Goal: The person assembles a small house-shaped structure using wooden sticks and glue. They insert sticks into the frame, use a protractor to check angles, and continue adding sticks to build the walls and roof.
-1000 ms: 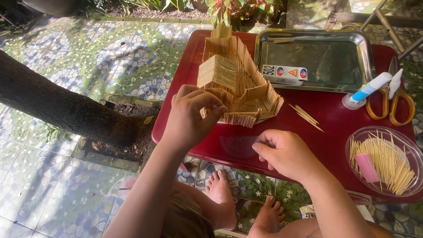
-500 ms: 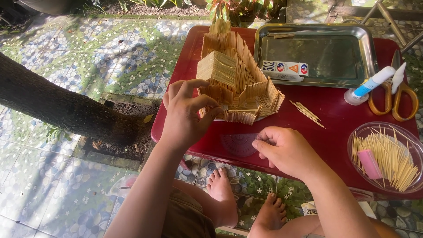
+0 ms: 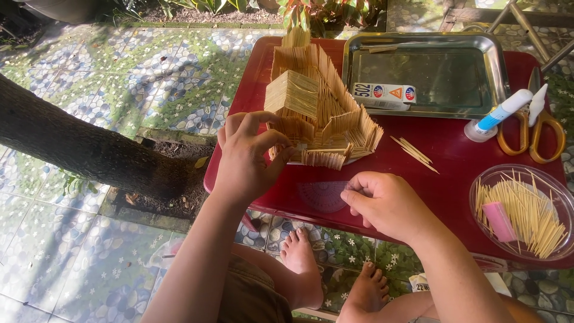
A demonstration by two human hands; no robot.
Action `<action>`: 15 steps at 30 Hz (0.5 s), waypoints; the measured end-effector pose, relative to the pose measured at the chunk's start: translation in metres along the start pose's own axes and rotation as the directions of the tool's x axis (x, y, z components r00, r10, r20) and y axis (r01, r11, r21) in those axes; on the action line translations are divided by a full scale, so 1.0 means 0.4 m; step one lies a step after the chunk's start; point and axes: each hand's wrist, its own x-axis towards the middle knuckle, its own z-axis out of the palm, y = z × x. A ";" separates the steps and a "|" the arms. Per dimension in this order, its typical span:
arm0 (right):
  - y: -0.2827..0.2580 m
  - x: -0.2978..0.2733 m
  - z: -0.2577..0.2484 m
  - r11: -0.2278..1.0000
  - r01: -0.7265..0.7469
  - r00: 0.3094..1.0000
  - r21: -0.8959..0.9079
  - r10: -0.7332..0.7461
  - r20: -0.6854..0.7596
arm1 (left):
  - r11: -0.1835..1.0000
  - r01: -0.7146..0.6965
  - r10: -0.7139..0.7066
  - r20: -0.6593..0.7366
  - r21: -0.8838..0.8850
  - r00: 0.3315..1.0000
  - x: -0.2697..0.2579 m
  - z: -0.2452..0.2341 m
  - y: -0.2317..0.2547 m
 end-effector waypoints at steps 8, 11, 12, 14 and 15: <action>-0.011 -0.006 -0.001 1.000 -0.026 1.000 0.012 0.026 -0.002 | 0.988 -0.041 0.029 0.083 0.149 0.996 0.000 0.002 -0.001; -0.013 -0.006 0.000 1.000 -0.023 1.000 0.004 0.023 0.000 | 0.988 -0.037 0.021 0.102 0.149 0.995 0.000 -0.001 -0.002; -0.012 -0.006 -0.002 1.000 -0.016 1.000 -0.004 0.016 0.002 | 0.988 -0.040 0.024 0.107 0.149 0.994 0.001 -0.002 -0.003; -0.005 -0.001 -0.002 1.000 -0.010 1.000 -0.007 0.010 0.000 | 0.989 -0.042 0.026 0.108 0.145 0.994 0.003 -0.003 -0.001; -0.001 0.000 -0.001 1.000 -0.004 1.000 -0.010 0.004 0.000 | 0.989 -0.042 0.026 0.110 0.142 0.994 0.002 -0.004 -0.001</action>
